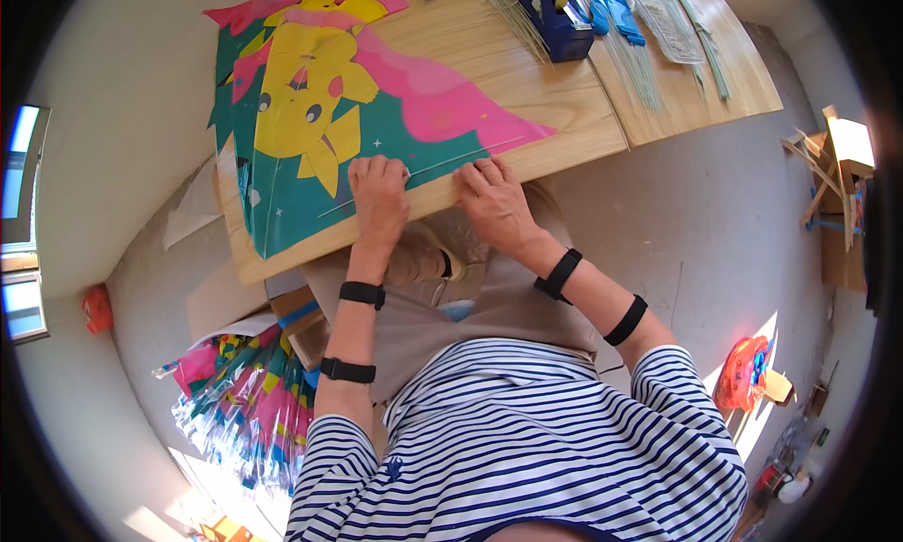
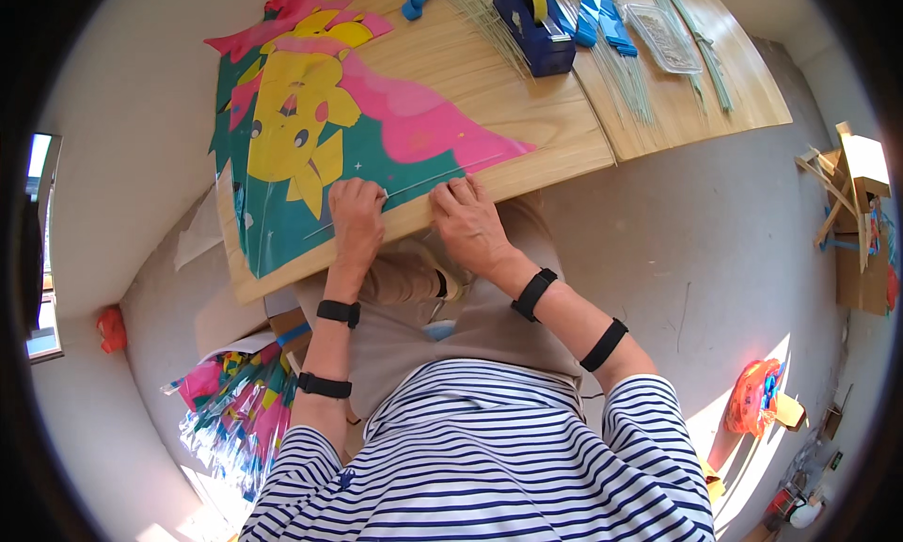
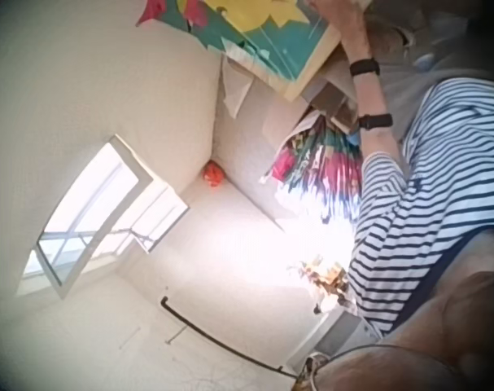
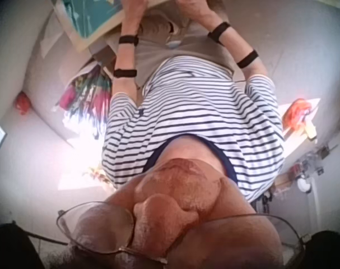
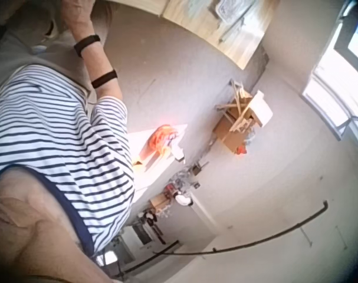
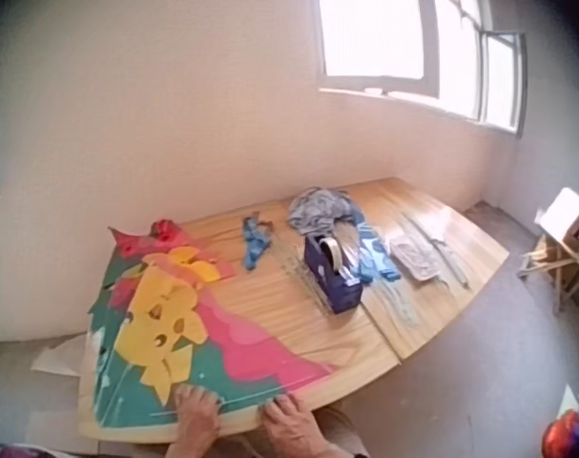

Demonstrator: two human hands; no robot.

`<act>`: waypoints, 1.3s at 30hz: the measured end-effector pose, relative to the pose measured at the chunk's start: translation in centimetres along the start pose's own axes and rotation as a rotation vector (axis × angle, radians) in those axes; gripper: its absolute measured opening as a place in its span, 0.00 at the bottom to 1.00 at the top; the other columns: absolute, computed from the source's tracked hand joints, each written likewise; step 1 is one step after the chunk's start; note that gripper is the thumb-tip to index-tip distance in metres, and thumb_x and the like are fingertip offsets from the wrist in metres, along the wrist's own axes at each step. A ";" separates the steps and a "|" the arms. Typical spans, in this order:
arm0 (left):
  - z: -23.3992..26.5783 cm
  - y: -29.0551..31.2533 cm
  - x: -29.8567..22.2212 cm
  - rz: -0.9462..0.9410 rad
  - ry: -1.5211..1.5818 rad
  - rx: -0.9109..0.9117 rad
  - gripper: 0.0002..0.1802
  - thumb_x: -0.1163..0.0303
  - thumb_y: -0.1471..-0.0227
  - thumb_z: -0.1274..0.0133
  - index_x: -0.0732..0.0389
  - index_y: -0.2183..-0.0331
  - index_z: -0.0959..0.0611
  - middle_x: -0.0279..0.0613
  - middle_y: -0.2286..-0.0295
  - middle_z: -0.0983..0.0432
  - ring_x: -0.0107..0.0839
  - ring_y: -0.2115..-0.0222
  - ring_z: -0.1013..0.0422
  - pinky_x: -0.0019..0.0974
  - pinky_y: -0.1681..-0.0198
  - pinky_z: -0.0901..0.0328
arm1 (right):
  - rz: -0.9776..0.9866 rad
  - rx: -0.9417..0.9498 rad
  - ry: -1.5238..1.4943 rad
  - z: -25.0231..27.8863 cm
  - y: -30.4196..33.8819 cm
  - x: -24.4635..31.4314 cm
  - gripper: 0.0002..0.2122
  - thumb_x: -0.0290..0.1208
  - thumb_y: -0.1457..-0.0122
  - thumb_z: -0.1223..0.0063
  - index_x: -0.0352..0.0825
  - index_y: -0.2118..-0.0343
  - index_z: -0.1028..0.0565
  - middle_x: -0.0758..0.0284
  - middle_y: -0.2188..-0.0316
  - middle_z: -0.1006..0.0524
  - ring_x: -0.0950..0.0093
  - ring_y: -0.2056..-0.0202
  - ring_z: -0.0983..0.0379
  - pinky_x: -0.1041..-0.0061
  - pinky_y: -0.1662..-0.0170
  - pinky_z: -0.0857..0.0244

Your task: Assembling a plastic kite by attaching support rods and securing them with adhesive tape.

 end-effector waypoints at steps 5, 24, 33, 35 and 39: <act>-0.3 0.0 -0.3 0.004 -0.011 0.009 0.05 0.75 0.56 0.44 0.58 0.74 0.24 0.43 0.72 0.33 0.45 0.63 0.36 0.49 0.48 0.43 | -0.011 -0.021 -0.006 0.6 0.1 0.1 0.23 0.33 0.51 0.39 0.27 0.52 0.25 0.60 0.53 0.28 0.61 0.47 0.33 0.58 0.39 0.41; -1.4 -0.7 -1.0 0.008 -0.007 0.068 0.06 0.74 0.55 0.42 0.58 0.72 0.23 0.42 0.71 0.32 0.45 0.61 0.35 0.52 0.45 0.42 | 0.024 -0.043 -0.030 0.7 0.0 0.3 0.19 0.30 0.50 0.41 0.26 0.55 0.27 0.60 0.55 0.30 0.61 0.47 0.34 0.57 0.38 0.42; -1.2 -0.8 -1.2 -0.002 -0.003 0.048 0.04 0.75 0.53 0.43 0.59 0.73 0.23 0.42 0.72 0.31 0.44 0.63 0.35 0.47 0.49 0.42 | 0.039 -0.077 -0.008 0.3 -0.1 0.2 0.15 0.27 0.49 0.47 0.27 0.58 0.25 0.60 0.59 0.30 0.63 0.53 0.32 0.60 0.41 0.39; -1.4 -0.8 -1.2 -0.009 -0.001 0.045 0.04 0.76 0.53 0.43 0.59 0.73 0.23 0.42 0.72 0.31 0.44 0.63 0.35 0.47 0.49 0.42 | 0.004 -0.045 -0.058 0.5 -0.2 -0.2 0.17 0.27 0.49 0.46 0.26 0.56 0.26 0.60 0.59 0.30 0.62 0.53 0.32 0.61 0.42 0.38; -1.2 -0.8 -1.3 -0.018 0.010 0.048 0.04 0.76 0.53 0.43 0.59 0.73 0.23 0.42 0.71 0.31 0.44 0.63 0.34 0.48 0.49 0.42 | -0.058 -0.121 -0.132 2.4 -0.8 -0.6 0.20 0.28 0.49 0.43 0.25 0.52 0.27 0.58 0.57 0.30 0.61 0.53 0.32 0.63 0.45 0.37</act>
Point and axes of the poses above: each hand's wrist, its own y-axis away from the middle knuckle, its own z-axis out of the back of the hand, x = y × z, the point moved 10 cm from there along -y, towards the middle knuckle
